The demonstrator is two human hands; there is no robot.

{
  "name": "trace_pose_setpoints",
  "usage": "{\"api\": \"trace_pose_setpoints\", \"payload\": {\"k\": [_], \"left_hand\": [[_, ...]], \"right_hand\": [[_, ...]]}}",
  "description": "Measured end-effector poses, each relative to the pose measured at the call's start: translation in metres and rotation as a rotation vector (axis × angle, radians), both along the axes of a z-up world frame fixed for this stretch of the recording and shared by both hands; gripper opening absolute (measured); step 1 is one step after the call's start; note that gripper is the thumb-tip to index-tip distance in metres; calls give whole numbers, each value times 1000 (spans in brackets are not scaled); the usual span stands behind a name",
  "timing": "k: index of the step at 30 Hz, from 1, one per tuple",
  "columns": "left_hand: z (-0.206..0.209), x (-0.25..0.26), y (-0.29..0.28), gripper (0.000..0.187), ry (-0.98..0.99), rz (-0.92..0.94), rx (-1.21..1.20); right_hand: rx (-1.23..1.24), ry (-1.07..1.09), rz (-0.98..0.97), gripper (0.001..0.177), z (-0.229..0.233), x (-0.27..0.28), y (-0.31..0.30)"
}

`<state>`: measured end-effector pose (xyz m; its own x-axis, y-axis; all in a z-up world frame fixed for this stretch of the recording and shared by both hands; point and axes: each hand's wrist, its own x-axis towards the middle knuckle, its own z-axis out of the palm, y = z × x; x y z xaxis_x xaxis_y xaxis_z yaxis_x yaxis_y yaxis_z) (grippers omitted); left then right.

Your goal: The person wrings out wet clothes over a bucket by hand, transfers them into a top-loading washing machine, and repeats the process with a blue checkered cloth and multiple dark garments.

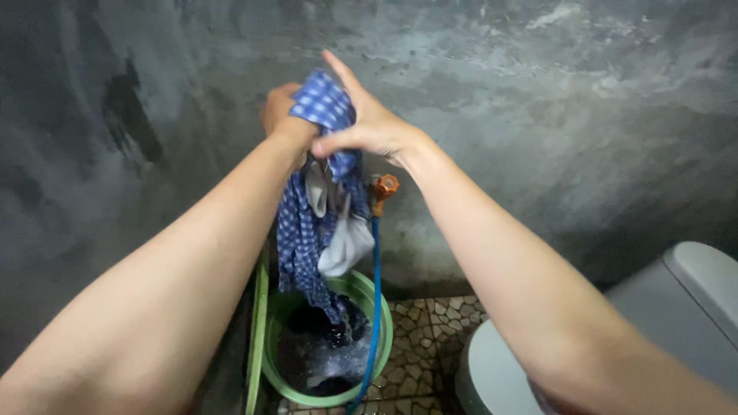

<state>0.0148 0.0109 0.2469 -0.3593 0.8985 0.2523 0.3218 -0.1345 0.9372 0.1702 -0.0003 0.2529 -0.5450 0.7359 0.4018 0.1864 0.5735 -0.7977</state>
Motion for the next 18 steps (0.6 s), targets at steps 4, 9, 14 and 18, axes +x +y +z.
{"api": "trace_pose_setpoints", "payload": {"k": [4,9,14,18], "left_hand": [[13,-16,4,43,215,-290,-120],[7,-37,13,61,-87,-856,-83],[-14,-51,-2,123,-175,-920,-33],[-33,-36,-6,143,-37,-831,228]], "right_hand": [[279,41,-145,108,-15,-17,15],[330,224,-375,54,-39,-29,13],[57,504,-221,42,-32,-27,13],[-35,561,-212,42,-34,-33,18]]}}
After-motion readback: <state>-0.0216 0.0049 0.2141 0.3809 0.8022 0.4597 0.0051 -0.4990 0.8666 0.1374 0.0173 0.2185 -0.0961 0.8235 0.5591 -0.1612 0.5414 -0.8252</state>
